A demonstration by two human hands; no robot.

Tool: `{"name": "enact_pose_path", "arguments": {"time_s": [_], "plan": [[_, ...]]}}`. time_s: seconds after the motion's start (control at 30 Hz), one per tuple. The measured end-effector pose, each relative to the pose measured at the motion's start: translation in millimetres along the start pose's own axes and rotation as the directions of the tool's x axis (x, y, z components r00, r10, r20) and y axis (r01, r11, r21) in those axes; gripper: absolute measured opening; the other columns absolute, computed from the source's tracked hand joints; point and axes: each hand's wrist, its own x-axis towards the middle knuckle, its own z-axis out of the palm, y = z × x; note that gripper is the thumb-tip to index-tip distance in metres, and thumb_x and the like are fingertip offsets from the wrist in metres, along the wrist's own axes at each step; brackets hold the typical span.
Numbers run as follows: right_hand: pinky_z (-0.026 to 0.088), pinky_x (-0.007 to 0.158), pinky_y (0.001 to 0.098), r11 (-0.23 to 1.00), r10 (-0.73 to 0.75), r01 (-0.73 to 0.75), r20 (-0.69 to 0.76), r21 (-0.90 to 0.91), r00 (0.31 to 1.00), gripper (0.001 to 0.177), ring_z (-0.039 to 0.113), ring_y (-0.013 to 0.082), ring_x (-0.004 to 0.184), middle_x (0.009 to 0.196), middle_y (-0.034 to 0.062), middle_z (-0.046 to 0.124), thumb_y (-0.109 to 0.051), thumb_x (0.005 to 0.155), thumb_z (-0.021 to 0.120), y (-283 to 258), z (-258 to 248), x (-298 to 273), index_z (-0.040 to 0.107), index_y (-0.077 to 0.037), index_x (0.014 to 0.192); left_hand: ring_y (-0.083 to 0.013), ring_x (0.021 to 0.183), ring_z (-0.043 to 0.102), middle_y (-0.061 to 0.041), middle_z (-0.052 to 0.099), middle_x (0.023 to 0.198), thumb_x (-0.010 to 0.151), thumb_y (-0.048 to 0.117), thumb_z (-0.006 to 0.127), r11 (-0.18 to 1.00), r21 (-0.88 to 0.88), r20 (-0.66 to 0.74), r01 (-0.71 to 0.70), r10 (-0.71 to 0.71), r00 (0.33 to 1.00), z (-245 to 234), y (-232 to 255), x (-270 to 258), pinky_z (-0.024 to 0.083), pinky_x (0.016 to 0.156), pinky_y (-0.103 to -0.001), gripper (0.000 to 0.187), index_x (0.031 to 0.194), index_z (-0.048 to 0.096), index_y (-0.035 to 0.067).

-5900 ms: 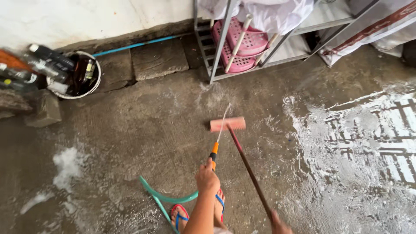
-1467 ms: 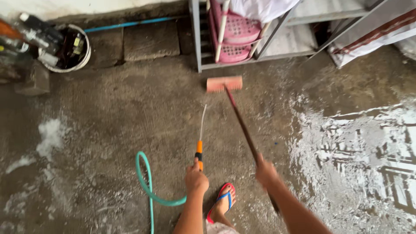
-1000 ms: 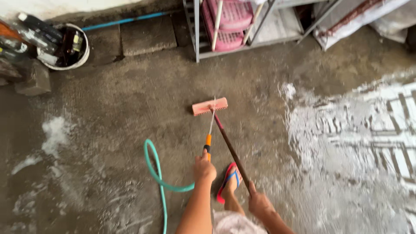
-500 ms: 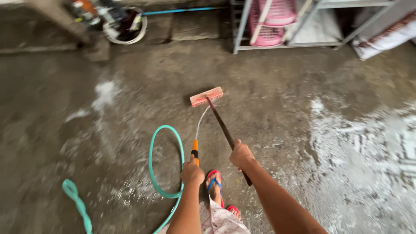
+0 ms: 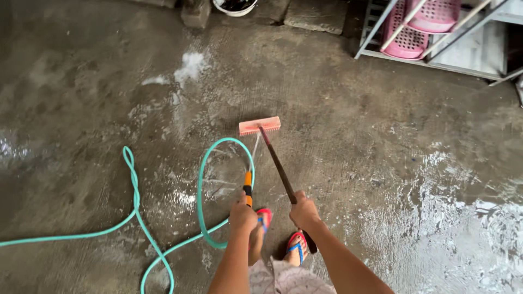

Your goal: The person sprays water on a concrete floor with a hose and scrubs the surface using a long-handled brush.

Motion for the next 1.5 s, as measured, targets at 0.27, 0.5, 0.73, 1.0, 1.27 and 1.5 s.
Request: {"name": "enact_pose_path", "arguments": {"time_s": [0.27, 0.5, 0.73, 1.0, 1.27, 1.5], "plan": [[0.057, 0.085, 0.0546, 0.978, -0.107, 0.122, 0.096, -0.168, 0.99, 0.054, 0.067, 0.0464, 0.103, 0.108, 0.0273, 0.071, -0.008, 0.08, 0.06, 66, 45, 17, 0.053, -0.012, 0.134, -0.038, 0.129, 0.054, -0.019, 0.051, 0.14, 0.086, 0.012, 0.065, 0.995, -0.015, -0.115, -0.096, 0.094, 0.989, -17, -1, 63, 0.046, 0.108, -0.045, 0.082, 0.16, 0.031, 0.021], [0.059, 0.076, 0.0508, 0.931, -0.093, 0.085, -0.006, -0.354, 0.996, 0.052, 0.073, 0.0407, 0.092, 0.1, 0.0218, 0.074, -0.009, 0.084, 0.062, -6, 60, 40, 0.057, -0.016, 0.136, -0.0365, 0.128, 0.056, -0.017, 0.05, 0.141, 0.089, 0.011, 0.063, 0.998, -0.027, -0.048, -0.064, 0.062, 0.997, -71, 10, 100, 0.048, 0.107, -0.044, 0.082, 0.162, 0.027, 0.022], [0.058, 0.071, 0.0427, 0.028, -0.191, 0.525, 0.511, -0.85, 0.838, 0.048, 0.064, 0.0319, 0.1, 0.12, 0.0172, 0.065, -0.032, 0.065, 0.092, -123, 75, 237, 0.079, -0.014, 0.108, -0.0388, 0.126, 0.057, -0.016, 0.05, 0.141, 0.093, 0.01, 0.059, 0.994, -0.024, -0.026, -0.103, 0.102, 0.994, -93, -14, 162, 0.048, 0.107, -0.046, 0.079, 0.163, 0.025, 0.024], [0.057, 0.074, 0.0477, 0.953, 0.04, 0.0, 0.127, -0.302, 0.991, 0.039, 0.068, 0.0368, 0.094, 0.107, 0.0192, 0.069, -0.016, 0.088, 0.066, -67, 105, 67, 0.062, -0.008, 0.126, -0.0364, 0.129, 0.055, -0.014, 0.048, 0.144, 0.092, 0.008, 0.061, 0.999, -0.026, -0.013, -0.025, 0.025, 1.0, -172, -22, 173, 0.047, 0.108, -0.046, 0.081, 0.162, 0.024, 0.026], [0.057, 0.087, 0.0516, 0.828, -0.301, 0.292, 0.06, -0.478, 0.952, 0.05, 0.069, 0.044, 0.103, 0.109, 0.0232, 0.071, -0.025, 0.079, 0.072, -194, 88, 282, 0.06, -0.009, 0.126, -0.0347, 0.129, 0.055, -0.011, 0.047, 0.146, 0.088, 0.004, 0.062, 0.983, -0.157, -0.024, 0.091, -0.096, 0.995, -194, -19, 213, 0.048, 0.107, -0.044, 0.087, 0.161, 0.023, 0.028], [0.056, 0.077, 0.0555, 0.797, -0.421, 0.42, 0.099, -0.435, 0.902, 0.034, 0.067, 0.0472, 0.098, 0.102, 0.0262, 0.071, -0.017, 0.087, 0.065, -208, 51, 343, 0.062, -0.009, 0.12, -0.0361, 0.125, 0.06, -0.014, 0.056, 0.139, 0.097, 0.01, 0.058, 0.955, -0.216, -0.045, 0.205, -0.22, 0.974, -186, 23, 260, 0.051, 0.104, -0.047, 0.076, 0.164, 0.026, 0.028]]}}
